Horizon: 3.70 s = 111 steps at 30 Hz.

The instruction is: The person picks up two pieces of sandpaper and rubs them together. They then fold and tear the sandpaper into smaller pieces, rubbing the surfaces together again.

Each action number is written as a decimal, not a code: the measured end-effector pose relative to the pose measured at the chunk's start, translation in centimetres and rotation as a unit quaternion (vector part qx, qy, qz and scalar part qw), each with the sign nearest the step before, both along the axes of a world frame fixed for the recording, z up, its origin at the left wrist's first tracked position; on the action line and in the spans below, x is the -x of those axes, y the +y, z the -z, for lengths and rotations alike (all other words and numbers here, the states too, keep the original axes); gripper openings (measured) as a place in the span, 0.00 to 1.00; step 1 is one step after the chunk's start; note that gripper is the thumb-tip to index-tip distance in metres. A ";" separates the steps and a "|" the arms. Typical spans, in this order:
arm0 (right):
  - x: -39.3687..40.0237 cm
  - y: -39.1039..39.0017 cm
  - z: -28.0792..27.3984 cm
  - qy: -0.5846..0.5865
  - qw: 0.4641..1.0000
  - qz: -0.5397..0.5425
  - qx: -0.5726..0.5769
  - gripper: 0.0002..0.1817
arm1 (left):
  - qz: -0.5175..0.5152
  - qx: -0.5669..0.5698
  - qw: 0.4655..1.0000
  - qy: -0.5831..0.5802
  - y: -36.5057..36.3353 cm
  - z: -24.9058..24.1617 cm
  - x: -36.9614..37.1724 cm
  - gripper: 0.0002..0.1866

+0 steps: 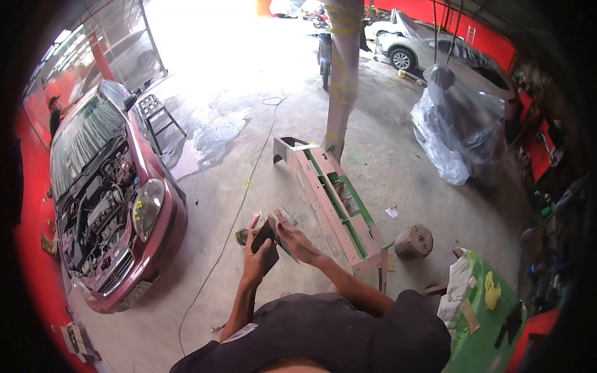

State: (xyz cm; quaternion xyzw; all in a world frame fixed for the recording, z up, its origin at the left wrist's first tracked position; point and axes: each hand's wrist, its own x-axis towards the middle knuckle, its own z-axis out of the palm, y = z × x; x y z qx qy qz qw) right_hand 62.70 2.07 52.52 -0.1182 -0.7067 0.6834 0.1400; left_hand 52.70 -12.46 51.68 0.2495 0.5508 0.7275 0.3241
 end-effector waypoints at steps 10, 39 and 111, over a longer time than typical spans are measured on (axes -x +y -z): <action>-0.4 4.6 1.3 -0.170 0.948 0.050 -0.264 0.28 | 0.068 0.025 0.973 -0.219 -3.0 3.6 2.0 0.28; -1.8 -10.8 -34.5 -0.016 0.665 -0.025 -0.746 0.19 | -0.005 0.053 0.977 -0.205 -3.9 6.5 1.6 0.18; -2.0 3.8 -6.8 0.060 0.994 -0.005 -0.096 0.54 | 0.108 -0.053 0.970 -0.212 -4.7 0.6 2.0 0.21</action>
